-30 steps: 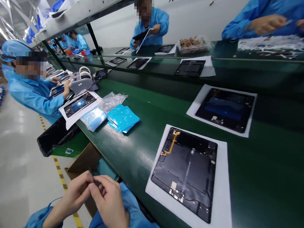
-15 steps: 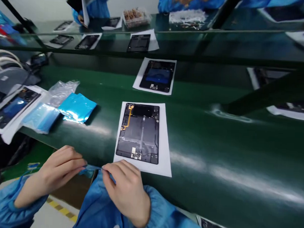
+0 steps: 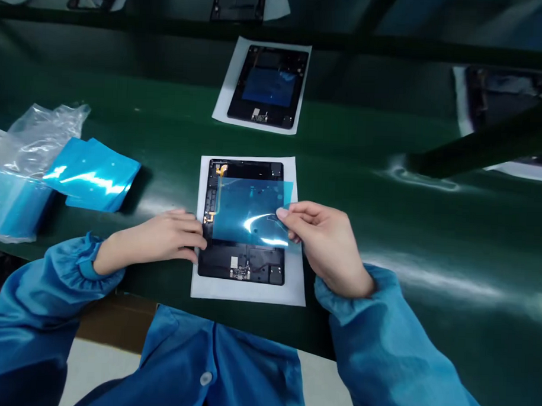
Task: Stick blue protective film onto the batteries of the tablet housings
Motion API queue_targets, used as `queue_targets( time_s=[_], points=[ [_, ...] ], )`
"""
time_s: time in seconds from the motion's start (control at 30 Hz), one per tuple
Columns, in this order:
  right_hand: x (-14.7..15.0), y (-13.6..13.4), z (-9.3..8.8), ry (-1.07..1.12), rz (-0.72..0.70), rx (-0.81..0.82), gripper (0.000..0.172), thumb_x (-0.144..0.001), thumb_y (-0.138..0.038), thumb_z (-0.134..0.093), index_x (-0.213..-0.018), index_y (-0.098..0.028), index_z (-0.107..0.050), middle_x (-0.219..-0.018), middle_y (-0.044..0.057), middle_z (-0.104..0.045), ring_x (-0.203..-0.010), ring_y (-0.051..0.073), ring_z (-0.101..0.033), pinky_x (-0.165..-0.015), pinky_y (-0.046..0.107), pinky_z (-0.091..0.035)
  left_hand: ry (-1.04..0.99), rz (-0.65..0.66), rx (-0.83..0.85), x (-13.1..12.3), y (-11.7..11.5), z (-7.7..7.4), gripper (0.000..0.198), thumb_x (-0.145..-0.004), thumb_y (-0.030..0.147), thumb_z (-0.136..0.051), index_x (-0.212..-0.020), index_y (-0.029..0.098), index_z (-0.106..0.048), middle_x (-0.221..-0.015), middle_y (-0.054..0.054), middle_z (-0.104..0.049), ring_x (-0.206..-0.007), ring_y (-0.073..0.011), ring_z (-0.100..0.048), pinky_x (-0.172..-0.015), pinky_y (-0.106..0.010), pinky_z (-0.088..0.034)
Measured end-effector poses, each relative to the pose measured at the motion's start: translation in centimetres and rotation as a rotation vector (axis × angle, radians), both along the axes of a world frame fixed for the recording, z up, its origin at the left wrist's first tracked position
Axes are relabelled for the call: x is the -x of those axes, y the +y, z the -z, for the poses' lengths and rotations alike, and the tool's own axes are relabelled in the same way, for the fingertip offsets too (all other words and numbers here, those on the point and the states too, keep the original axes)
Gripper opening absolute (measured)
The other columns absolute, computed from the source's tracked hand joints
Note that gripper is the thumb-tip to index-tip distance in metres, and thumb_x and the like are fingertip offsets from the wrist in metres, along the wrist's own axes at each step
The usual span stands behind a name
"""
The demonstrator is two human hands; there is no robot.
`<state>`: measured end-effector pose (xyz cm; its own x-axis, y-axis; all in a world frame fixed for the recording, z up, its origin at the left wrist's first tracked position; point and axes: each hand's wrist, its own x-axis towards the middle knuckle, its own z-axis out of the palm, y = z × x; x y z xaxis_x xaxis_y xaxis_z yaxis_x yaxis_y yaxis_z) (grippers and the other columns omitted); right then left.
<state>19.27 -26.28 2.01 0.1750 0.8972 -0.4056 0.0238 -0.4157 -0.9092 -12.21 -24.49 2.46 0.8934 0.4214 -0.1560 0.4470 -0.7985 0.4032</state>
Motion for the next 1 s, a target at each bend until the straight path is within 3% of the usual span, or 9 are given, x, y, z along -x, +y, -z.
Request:
queue_targets(
  time_s=[0.17, 0.43, 0.7, 1.0],
  points=[
    [-0.1, -0.4, 0.7, -0.035, -0.033, 0.105, 0.056, -0.049, -0.054, -0.106, -0.077, -0.016, -0.076, -0.060, -0.001, -0.063, -0.053, 0.009, -0.051, -0.049, 0.023, -0.043, -0.110, 0.038, 0.031, -0.3, -0.5, 1.3, 0.026, -0.105, 0.045, -0.067, -0.105, 0.020, -0.077, -0.102, -0.002, -0.075, -0.093, -0.0177, -0.062, -0.084, -0.032, -0.039],
    [-0.7, -1.3, 1.4, -0.076, -0.021, 0.110, 0.054, -0.054, -0.057, -0.106, -0.077, -0.017, -0.077, -0.055, -0.001, -0.063, -0.050, 0.009, -0.052, -0.047, 0.020, -0.044, -0.318, 0.033, 0.005, 0.7, -0.5, 2.4, 0.032, -0.111, 0.046, -0.057, -0.111, 0.020, -0.077, -0.100, -0.003, -0.075, -0.089, -0.0154, -0.064, -0.081, -0.031, -0.043],
    [-1.2, -1.8, 1.9, -0.183, -0.065, 0.072, 0.047, -0.066, -0.059, -0.101, -0.080, -0.020, -0.079, -0.058, -0.002, -0.064, -0.050, 0.009, -0.054, -0.048, 0.020, -0.047, -0.339, 0.035, 0.005, 0.5, -0.1, 2.3, 0.027, -0.111, 0.043, -0.060, -0.110, 0.020, -0.074, -0.097, 0.000, -0.073, -0.087, -0.0142, -0.065, -0.077, -0.031, -0.044],
    [-0.9, -1.6, 1.0, -0.235, -0.098, 0.052, 0.038, -0.073, -0.052, -0.098, -0.081, -0.020, -0.079, -0.058, -0.001, -0.065, -0.049, 0.010, -0.054, -0.046, 0.022, -0.047, -0.260, 0.016, 0.050, 0.3, 0.0, 1.9, 0.035, -0.115, 0.046, -0.049, -0.109, 0.026, -0.076, -0.096, 0.000, -0.074, -0.084, -0.0164, -0.065, -0.072, -0.035, -0.046]
  ],
)
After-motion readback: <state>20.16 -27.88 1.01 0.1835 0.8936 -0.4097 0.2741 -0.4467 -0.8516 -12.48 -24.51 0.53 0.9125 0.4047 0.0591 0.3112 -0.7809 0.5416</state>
